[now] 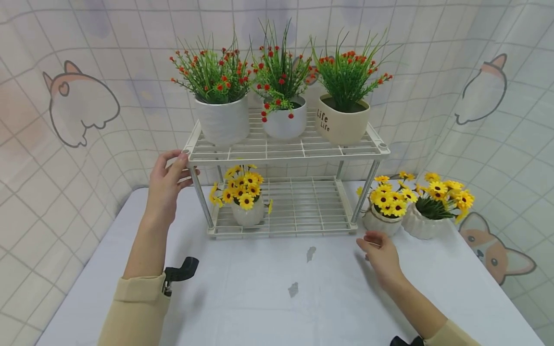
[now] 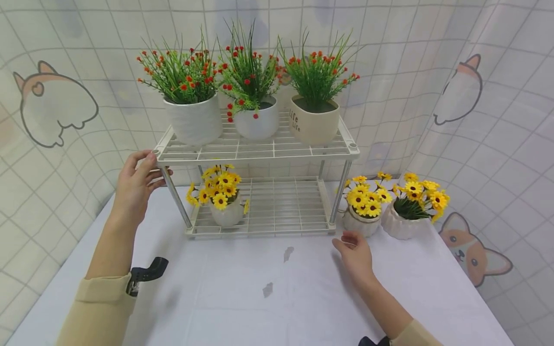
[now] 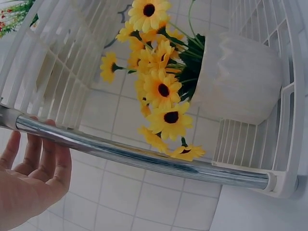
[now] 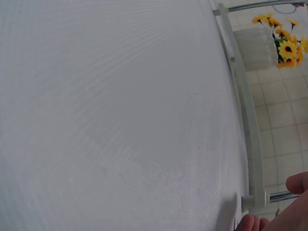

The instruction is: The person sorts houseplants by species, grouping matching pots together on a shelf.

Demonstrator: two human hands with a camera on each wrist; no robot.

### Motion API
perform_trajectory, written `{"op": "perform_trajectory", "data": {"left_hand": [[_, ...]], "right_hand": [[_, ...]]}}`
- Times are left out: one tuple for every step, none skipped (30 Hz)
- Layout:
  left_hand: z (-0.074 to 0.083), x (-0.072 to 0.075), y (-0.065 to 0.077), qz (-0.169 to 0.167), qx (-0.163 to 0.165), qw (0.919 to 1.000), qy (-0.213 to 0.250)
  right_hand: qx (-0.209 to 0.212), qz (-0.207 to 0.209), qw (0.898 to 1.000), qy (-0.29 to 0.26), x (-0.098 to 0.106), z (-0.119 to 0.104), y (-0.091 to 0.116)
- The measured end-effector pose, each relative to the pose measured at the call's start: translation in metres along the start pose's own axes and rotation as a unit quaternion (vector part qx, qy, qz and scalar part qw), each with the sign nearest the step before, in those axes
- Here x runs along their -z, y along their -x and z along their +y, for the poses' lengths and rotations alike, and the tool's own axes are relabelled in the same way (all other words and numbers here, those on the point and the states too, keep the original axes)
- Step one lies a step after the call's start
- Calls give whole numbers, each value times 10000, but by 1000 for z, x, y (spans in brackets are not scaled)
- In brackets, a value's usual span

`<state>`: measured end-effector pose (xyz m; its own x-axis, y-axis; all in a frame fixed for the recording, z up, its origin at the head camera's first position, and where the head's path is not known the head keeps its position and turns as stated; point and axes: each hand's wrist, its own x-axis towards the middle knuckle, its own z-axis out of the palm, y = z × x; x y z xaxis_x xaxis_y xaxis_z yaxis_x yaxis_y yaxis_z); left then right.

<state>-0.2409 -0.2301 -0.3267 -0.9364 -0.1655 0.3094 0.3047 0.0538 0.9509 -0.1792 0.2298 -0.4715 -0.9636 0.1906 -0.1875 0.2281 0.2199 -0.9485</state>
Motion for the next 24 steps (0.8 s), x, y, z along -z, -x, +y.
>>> {"op": "perform_trajectory", "data": {"left_hand": [[0, 0, 0, 2, 8, 10000, 8], [0, 0, 0, 1, 6, 10000, -10], [0, 0, 0, -2, 1, 10000, -23], [0, 0, 0, -6, -7, 10000, -34], [0, 0, 0, -13, -17, 10000, -43], [0, 0, 0, -21, -27, 10000, -51], [0, 0, 0, -29, -39, 10000, -53], [0, 0, 1, -31, -51, 10000, -77], [1, 0, 1, -29, -54, 10000, -78], [1, 0, 1, -29, -55, 9999, -87], [1, 0, 1, -32, -54, 9999, -89], [1, 0, 1, -33, -52, 9999, -90], [1, 0, 1, -31, -47, 9999, -100], [1, 0, 1, -29, -41, 9999, -112], [1, 0, 1, -26, -34, 9999, -122], [1, 0, 1, -25, -25, 9999, -137], [1, 0, 1, -28, -23, 9999, -132], [1, 0, 1, -28, -24, 9999, -132], [1, 0, 1, -26, -27, 9999, -131], [1, 0, 1, -28, -33, 9999, -126], [1, 0, 1, -28, -37, 9999, -120], [1, 0, 1, -32, -44, 9999, -115], [1, 0, 1, -35, -49, 9999, -97], [1, 0, 1, -34, -48, 9999, -103]], "right_hand": [[-56, 86, 9999, -75, 2, 1, -1], [-97, 179, 9997, -167, 3, 1, -1], [-125, 265, 9992, -254, 4, 2, -2], [-154, 355, 9987, -339, 6, 2, -3], [-185, 444, 9981, -394, 7, 3, -4], [-211, 531, 9974, -445, 8, 4, -5], [-235, 614, 9966, -503, 10, 4, -6], [-262, 707, 9956, -553, 11, 5, -8], [-286, 782, 9949, -567, 13, 5, -9], [-322, 862, 9941, -577, 14, 6, -11], [-351, 936, 9933, -584, 16, 6, -13], [-362, 1011, 9924, -601, 17, 6, -15], [-360, 1079, 9916, -611, 19, 6, -17], [-341, 1148, 9911, -586, 20, 6, -19], [-320, 1204, 9906, -568, 22, 6, -21], [-310, 1259, 9900, -554, 23, 6, -22], [-270, 1297, 9898, -533, 24, 5, -23], [-226, 1328, 9896, -512, 26, 5, -25], [-175, 1345, 9894, -515, 27, 5, -26], [-114, 1350, 9894, -516, 28, 4, -28], [-53, 1342, 9896, -524, 29, 4, -30], [4, 1327, 9898, -516, 30, 3, -31], [72, 1313, 9900, -507, 31, 3, -33], [109, 1307, 9901, -506, 32, 3, -35]]}}
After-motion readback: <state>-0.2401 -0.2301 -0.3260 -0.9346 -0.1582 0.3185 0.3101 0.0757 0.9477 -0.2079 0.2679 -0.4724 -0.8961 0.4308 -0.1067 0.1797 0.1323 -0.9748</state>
